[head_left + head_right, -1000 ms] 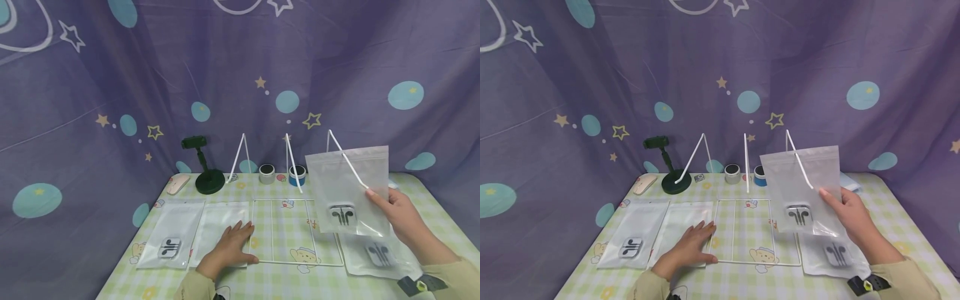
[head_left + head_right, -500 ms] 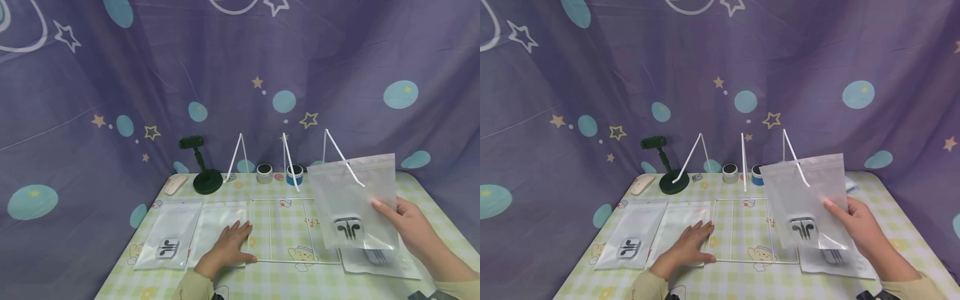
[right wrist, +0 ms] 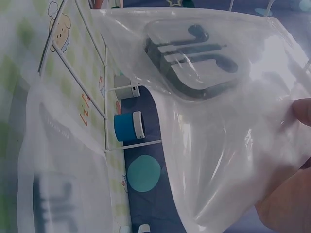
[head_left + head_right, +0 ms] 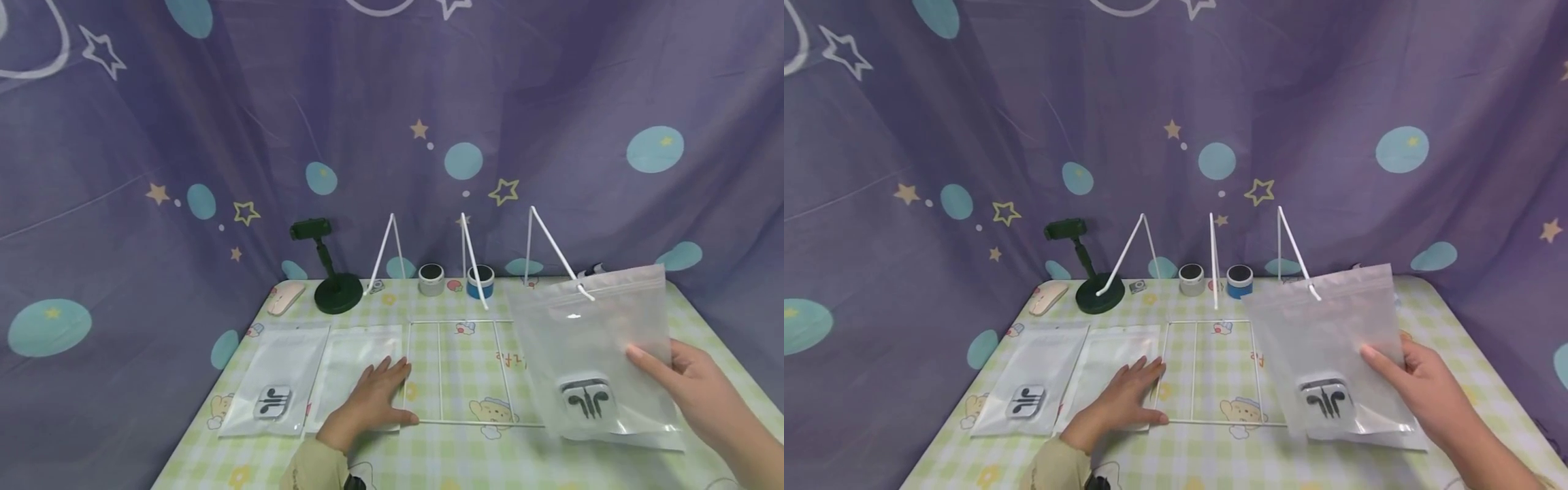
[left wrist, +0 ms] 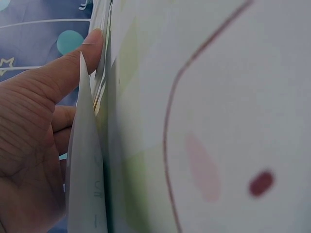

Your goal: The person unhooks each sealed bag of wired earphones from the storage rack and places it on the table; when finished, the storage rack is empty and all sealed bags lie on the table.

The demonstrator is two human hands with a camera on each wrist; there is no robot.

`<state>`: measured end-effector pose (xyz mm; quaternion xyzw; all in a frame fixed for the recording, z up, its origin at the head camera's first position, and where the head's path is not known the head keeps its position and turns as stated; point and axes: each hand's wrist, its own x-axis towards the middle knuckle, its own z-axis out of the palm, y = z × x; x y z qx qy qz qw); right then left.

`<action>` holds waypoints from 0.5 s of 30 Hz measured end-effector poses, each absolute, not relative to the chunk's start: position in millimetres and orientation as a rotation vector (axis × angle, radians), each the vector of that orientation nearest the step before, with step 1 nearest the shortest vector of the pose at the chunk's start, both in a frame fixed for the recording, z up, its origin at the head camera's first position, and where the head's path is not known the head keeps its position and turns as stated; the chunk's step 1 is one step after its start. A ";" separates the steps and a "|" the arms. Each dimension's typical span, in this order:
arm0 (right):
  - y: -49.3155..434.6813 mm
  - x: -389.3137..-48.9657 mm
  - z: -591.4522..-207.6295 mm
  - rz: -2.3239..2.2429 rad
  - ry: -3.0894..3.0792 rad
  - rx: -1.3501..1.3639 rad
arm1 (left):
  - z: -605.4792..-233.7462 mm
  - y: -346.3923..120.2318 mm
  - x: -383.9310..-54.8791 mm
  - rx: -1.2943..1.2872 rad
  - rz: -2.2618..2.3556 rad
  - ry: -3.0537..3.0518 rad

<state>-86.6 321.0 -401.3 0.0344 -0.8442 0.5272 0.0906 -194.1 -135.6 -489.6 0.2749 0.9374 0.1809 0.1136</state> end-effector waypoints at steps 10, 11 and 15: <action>328.8 -62.2 -400.0 1.431 -2.386 0.047 | -488.7 -134.0 -194.8 0.796 0.532 2.735; 330.5 -61.4 -399.7 1.443 -2.334 0.059 | -488.5 -133.9 -195.1 0.793 0.531 2.733; 343.5 -61.6 -395.6 1.496 -2.131 0.176 | -488.1 -134.3 -196.4 0.800 0.544 2.730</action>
